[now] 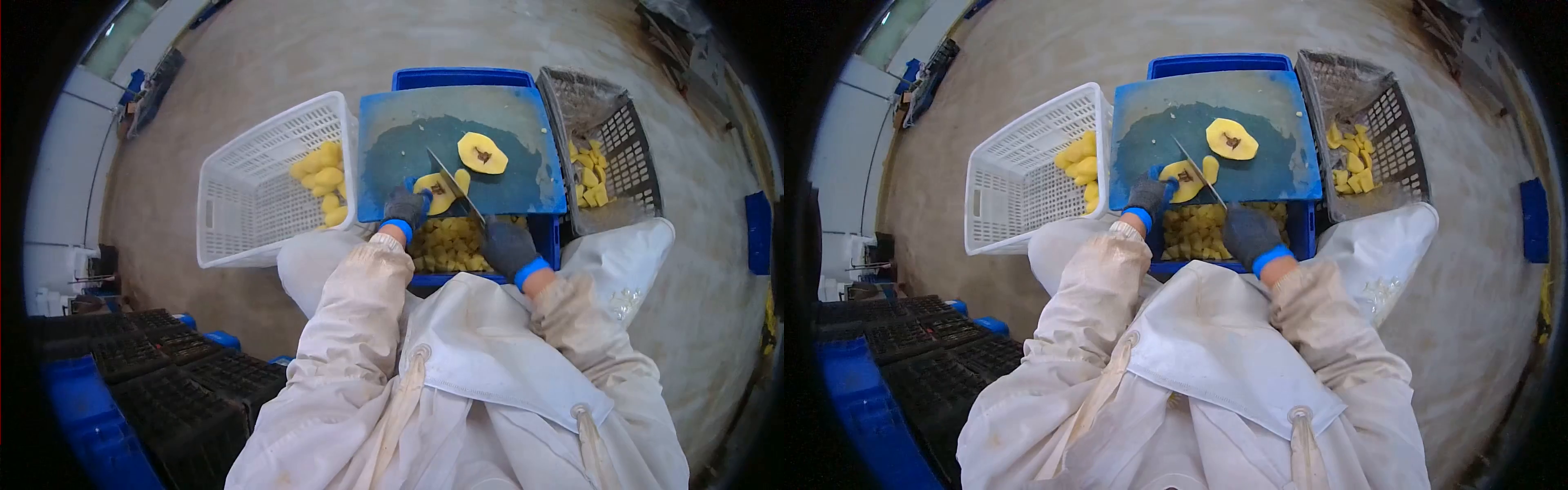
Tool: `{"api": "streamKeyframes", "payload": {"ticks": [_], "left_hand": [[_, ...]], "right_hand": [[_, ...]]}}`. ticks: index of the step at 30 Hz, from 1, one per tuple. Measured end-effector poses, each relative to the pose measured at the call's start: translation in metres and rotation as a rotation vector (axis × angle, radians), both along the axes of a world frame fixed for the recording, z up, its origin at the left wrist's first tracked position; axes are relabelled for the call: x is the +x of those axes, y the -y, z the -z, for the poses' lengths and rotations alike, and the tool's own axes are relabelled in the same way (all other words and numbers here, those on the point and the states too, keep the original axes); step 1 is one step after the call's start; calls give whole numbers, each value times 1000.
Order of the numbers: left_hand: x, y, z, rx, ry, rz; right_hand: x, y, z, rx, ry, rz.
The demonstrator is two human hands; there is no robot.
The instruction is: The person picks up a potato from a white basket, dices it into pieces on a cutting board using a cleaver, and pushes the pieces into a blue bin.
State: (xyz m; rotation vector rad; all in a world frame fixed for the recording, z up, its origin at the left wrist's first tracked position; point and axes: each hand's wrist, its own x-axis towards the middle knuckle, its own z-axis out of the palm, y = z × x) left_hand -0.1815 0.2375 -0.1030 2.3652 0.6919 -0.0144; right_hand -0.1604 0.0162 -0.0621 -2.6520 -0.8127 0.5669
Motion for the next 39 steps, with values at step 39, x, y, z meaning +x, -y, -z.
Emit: {"api": "streamKeyframes", "payload": {"ticks": [39], "left_hand": [[-30, 29, 18, -1146, 420, -651]], "right_hand": [[4, 8, -17, 263, -28, 185]]}}
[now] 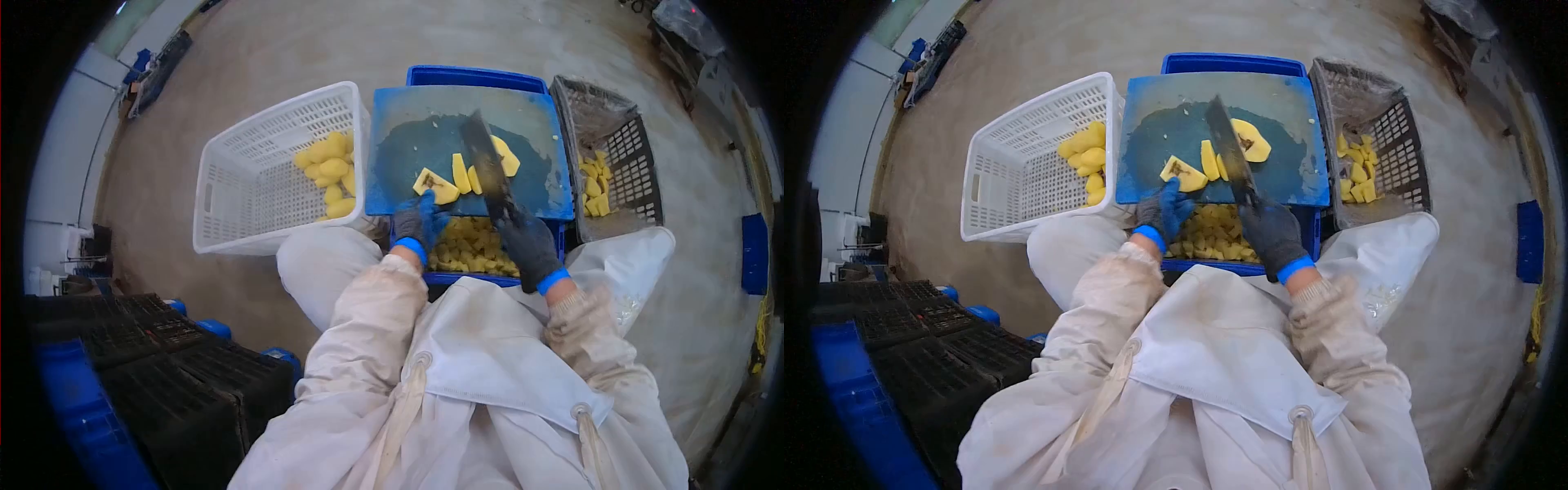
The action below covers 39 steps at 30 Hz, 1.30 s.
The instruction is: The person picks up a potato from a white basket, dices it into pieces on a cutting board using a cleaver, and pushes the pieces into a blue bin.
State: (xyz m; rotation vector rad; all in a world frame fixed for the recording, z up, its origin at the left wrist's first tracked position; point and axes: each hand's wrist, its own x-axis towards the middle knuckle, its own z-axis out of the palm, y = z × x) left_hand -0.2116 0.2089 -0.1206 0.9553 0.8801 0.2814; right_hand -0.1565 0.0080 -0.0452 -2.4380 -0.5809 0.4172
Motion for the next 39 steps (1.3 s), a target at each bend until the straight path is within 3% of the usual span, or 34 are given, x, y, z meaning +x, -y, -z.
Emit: {"api": "streamKeyframes", "payload": {"ticks": [1, 2, 5, 6, 7, 9, 11, 13, 15, 22, 28, 32, 34, 35, 36, 37, 38, 39], "left_hand": [[-4, -12, -6, 210, -161, 198], [-3, -18, -11, 210, -160, 200], [7, -28, -27, 1644, -146, 115], [16, -34, -19, 1791, -187, 249], [22, -36, -26, 1789, -184, 251], [31, -41, -37, 1326, -485, 881], [27, -45, -32, 1311, -432, 883], [19, -43, -18, 1287, -381, 886], [12, -37, -7, 1371, -397, 685], [9, -36, -6, 1340, -393, 652], [10, -34, -6, 1345, -446, 660], [3, -45, 17, 1232, -344, 626], [-1, -51, 20, 1191, -280, 590], [-1, -53, 15, 775, -220, 510], [4, -53, 5, 365, -153, 419], [11, -50, -11, 370, -152, 423], [20, -44, -26, 288, 2, 405], [31, -35, -49, 203, 154, 384]], "right_hand": [[-4, 9, -13, 111, -83, 95], [-7, 18, -12, 111, -82, 97], [-14, 39, -3, 197, -113, 134], [-16, 43, 5, 241, -70, 135], [-18, 46, 11, 285, -27, 135], [-22, 47, 15, 255, -95, 140], [-25, 45, 14, 231, -168, 152], [-31, 39, 2, 150, 37, 24], [-33, 33, 1, 109, 44, -23], [-28, 12, -10, -116, 44, -182], [-8, -12, 21, -330, 38, -257], [2, -8, 22, -182, -89, -186], [-9, 13, 14, 54, -197, -53], [-16, 25, 17, 54, -200, -52], [-21, 37, 20, 233, -88, 25], [-23, 46, 23, 413, 24, 105], [-22, 54, 23, 414, 22, 112], [-21, 61, 23, 490, -234, 280]]}}
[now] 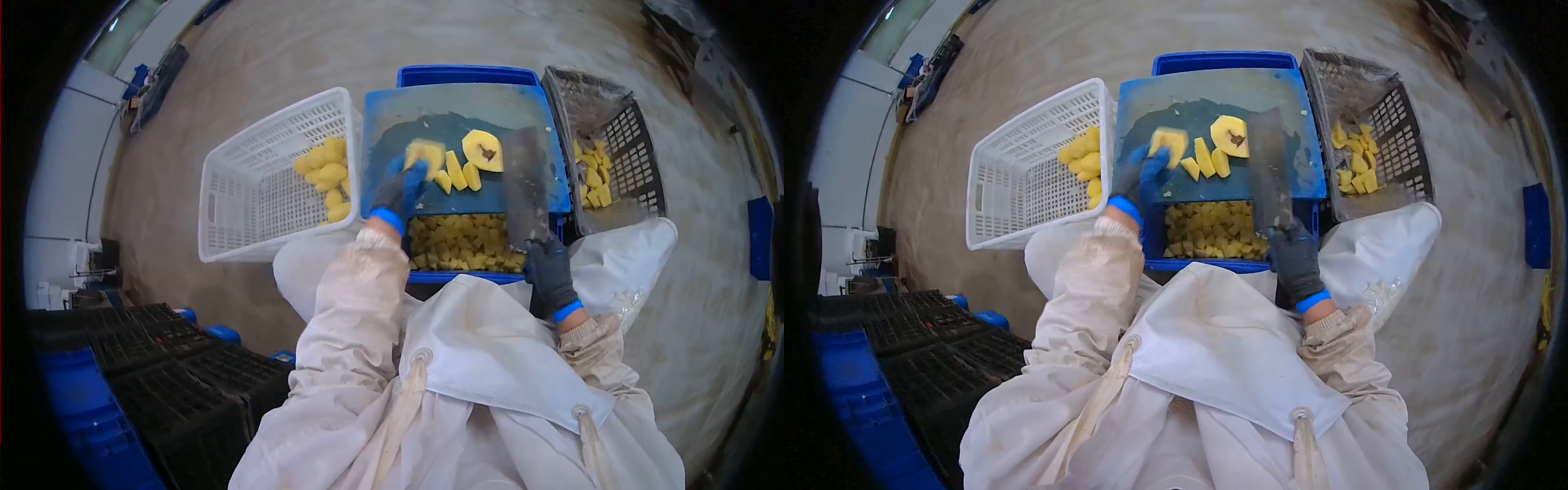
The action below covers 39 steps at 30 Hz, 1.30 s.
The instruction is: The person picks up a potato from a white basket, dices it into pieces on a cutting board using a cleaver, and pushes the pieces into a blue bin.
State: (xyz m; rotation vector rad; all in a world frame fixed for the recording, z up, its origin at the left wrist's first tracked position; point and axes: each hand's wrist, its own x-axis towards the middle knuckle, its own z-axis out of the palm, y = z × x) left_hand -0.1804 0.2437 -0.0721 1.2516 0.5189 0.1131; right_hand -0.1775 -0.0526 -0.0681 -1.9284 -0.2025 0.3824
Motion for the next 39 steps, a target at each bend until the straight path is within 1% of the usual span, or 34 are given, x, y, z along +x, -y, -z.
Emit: {"api": "streamKeyframes", "payload": {"ticks": [1, 2, 3, 4, 5, 7, 8, 10, 12, 14, 15, 17, 18, 19, 20, 21, 23, 24, 25, 26, 27, 28, 29, 30, 31, 32, 34, 35, 36, 37, 38, 39], "left_hand": [[17, 20, -37, -1, 89, 89], [36, 41, -73, -4, 179, 176], [54, 52, -90, -34, 255, 255], [71, 57, -101, -65, 331, 337], [84, 53, -107, -67, 330, 342], [108, 38, -114, 554, 349, 258], [111, 26, -104, 559, 349, 266], [114, -4, -59, 1327, 92, 475], [100, 1, -48, 1365, -135, 663], [96, 0, -6, 1285, -101, 668], [94, 5, -1, 1285, -97, 671], [89, 13, 9, 1248, -224, 570], [89, 13, 8, 1248, -225, 572], [90, 12, 7, 1229, -287, 609], [90, 11, 6, 1207, -349, 646], [91, 7, 9, 1206, -351, 648], [93, -10, 21, 1037, -281, 729], [92, -17, 27, 1037, -285, 726], [89, -25, 32, 946, -319, 541], [82, -35, 37, 852, -352, 357], [70, -51, 41, 1001, -241, 334], [55, -58, 47, 1008, -251, 320], [37, -65, 53, 777, -198, 216], [22, -75, 63, 547, -141, 110], [10, -87, 99, 587, -172, 45], [-1, -83, 100, 588, -181, 30], [-24, -54, 95, 698, -304, -204], [-28, -38, 65, 734, -338, -226], [-31, -38, 71, 728, -337, -229], [-34, -39, 77, 656, -317, -257], [-36, -39, 82, 584, -296, -284], [-38, -39, 85, 578, -295, -287]], "right_hand": [[0, 4, 0, 95, -278, 110], [0, 5, 1, 95, -281, 111], [3, 4, 1, 113, -272, 158], [5, 5, 2, 132, -263, 210], [4, 7, 3, 132, -264, 215], [8, 10, 9, 172, -322, 282], [9, 12, 12, 179, -323, 288], [9, 15, 19, 205, -271, 260], [8, 11, 21, 236, -281, 275], [11, 11, 27, 263, -282, 288], [12, 14, 34, 214, -238, 248], [13, 19, 48, 164, -198, 207], [13, 19, 51, 105, -102, 160], [14, 18, 52, 46, -5, 113], [13, 18, 52, 46, -7, 114], [12, 15, 44, 46, -34, 124], [11, 14, 43, 46, -60, 131], [11, 17, 50, -3, 74, 46], [9, 16, 48, -50, 206, -42], [7, 16, 43, -45, 204, -50], [5, 11, 23, -34, 104, -26], [3, 6, 12, -22, 3, -8], [2, 3, 12, -13, 1, -27], [1, 3, 14, -48, 160, -137], [-1, 0, 15, -83, 319, -244], [-3, -7, 6, -78, 315, -261], [-9, -24, -19, -112, -2, -284], [-10, -31, -17, -118, -2, -289], [-9, -39, -14, -233, 135, -359], [-9, -47, -13, -348, 274, -426], [-9, -54, -15, -354, 278, -429], [-10, -62, -20, -395, 243, -444]]}}
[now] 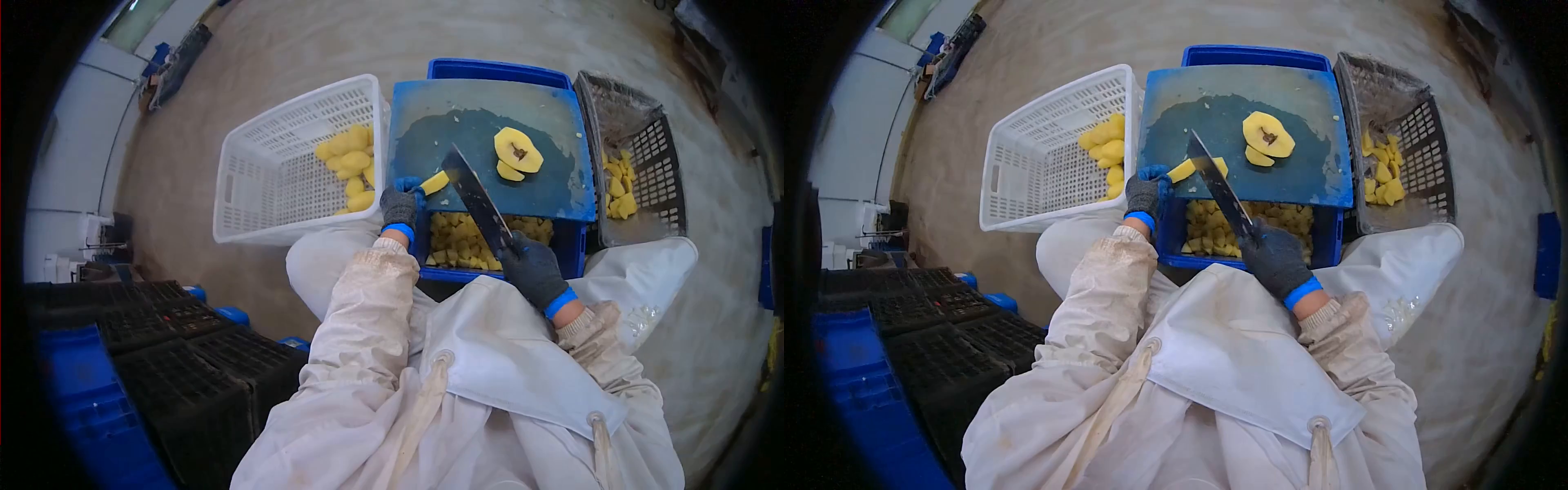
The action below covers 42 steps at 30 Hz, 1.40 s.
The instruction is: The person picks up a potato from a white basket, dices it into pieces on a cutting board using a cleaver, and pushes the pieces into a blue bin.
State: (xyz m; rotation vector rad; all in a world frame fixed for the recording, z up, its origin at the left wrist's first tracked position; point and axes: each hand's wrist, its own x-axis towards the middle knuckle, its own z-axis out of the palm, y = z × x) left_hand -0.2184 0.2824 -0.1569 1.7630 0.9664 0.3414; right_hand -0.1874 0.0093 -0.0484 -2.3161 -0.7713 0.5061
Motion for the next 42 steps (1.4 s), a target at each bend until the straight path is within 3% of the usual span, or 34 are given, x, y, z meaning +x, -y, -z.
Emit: {"api": "streamKeyframes", "payload": {"ticks": [2, 5, 7, 16, 21, 23, 24, 26, 30, 32, 37, 42], "left_hand": [[-3, -1, 4, 256, -10, 31], [-3, 4, -5, 191, -20, 23], [-3, 2, -4, 227, -28, 39], [-7, 11, -23, 230, -110, 37], [-5, 2, -4, 243, -120, 28], [-9, -10, 16, 527, -55, 284], [-8, -12, 6, 530, -51, 285], [-19, -4, -14, 270, -67, 323], [-30, -8, -21, 426, -148, 343], [-31, -4, -30, 251, -225, 205], [-31, 5, -30, 367, -137, 213], [-22, 10, -31, 480, -186, 256]], "right_hand": [[-2, -12, -5, -53, -20, -9], [0, -24, -1, -126, 66, -27], [4, -33, 10, -304, 107, -90], [-12, -35, -24, -213, 65, -95], [-1, -47, 14, -250, 90, -125], [-3, -46, 15, -231, 95, -106], [-5, -40, 16, -140, 101, -49], [-10, -24, 12, -64, 96, -8], [-10, -11, -9, -105, 102, -21], [-14, -9, -7, -126, 103, -29], [-20, -22, -18, -193, 151, -196], [-14, -35, 10, -290, 191, -232]]}}
